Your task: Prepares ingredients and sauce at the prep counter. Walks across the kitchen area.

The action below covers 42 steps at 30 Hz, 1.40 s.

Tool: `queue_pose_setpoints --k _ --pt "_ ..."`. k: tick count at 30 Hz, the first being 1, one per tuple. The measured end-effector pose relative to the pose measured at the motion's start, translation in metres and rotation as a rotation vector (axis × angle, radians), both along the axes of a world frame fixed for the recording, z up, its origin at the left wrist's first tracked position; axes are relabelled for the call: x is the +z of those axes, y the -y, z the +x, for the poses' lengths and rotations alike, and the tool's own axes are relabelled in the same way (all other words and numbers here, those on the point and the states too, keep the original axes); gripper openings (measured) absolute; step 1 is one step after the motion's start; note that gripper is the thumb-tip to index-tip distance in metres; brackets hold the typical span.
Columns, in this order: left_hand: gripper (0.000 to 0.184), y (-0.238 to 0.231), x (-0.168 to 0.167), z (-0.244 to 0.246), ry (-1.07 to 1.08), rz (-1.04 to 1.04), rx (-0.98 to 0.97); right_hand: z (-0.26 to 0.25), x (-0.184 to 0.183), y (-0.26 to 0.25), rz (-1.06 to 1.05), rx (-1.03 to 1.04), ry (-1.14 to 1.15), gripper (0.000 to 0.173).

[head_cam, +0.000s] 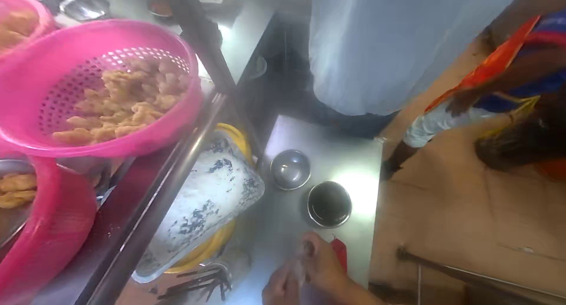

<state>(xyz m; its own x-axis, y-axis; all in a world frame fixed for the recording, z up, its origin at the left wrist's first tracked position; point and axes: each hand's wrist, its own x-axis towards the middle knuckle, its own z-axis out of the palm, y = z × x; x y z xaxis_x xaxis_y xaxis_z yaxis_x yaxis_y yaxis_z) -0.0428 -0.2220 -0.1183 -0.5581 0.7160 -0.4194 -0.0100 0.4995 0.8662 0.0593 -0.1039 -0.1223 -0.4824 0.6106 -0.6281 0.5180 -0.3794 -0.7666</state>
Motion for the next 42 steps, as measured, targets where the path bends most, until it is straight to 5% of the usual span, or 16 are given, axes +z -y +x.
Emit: queue_pose_setpoints --k 3,8,12,14,18,22,35,42 --pt "0.039 0.0 -0.017 -0.005 -0.154 -0.019 -0.06 -0.004 -0.006 0.007 0.162 0.024 0.078 0.035" --pt "0.031 -0.022 -0.03 -0.005 0.094 -0.064 0.127 0.016 -0.024 -0.012 0.31 0.106 0.056 0.045" --pt "0.031 -0.039 -0.056 -0.019 0.273 -0.163 0.333 0.076 -0.035 -0.04 0.384 -0.207 0.298 0.051" --pt "0.033 -0.05 -0.069 -0.026 0.272 -0.185 0.35 0.105 -0.061 -0.055 0.289 -0.337 0.365 0.054" --pt "0.034 -0.074 -0.089 -0.028 0.195 -0.21 0.341 0.11 -0.093 -0.069 -0.108 -0.483 0.119 0.048" --pt "0.028 -0.089 -0.1 -0.026 -0.025 -0.215 0.278 0.095 -0.105 -0.074 -0.169 -0.565 -0.034 0.031" --pt "0.031 -0.115 -0.073 -0.009 -0.089 -0.265 0.144 0.084 0.0 -0.079 0.05 -0.461 0.04 0.022" --pt "0.036 -0.125 -0.066 -0.001 -0.033 -0.325 0.073 0.075 0.009 -0.082 0.115 -0.4 0.054 0.025"
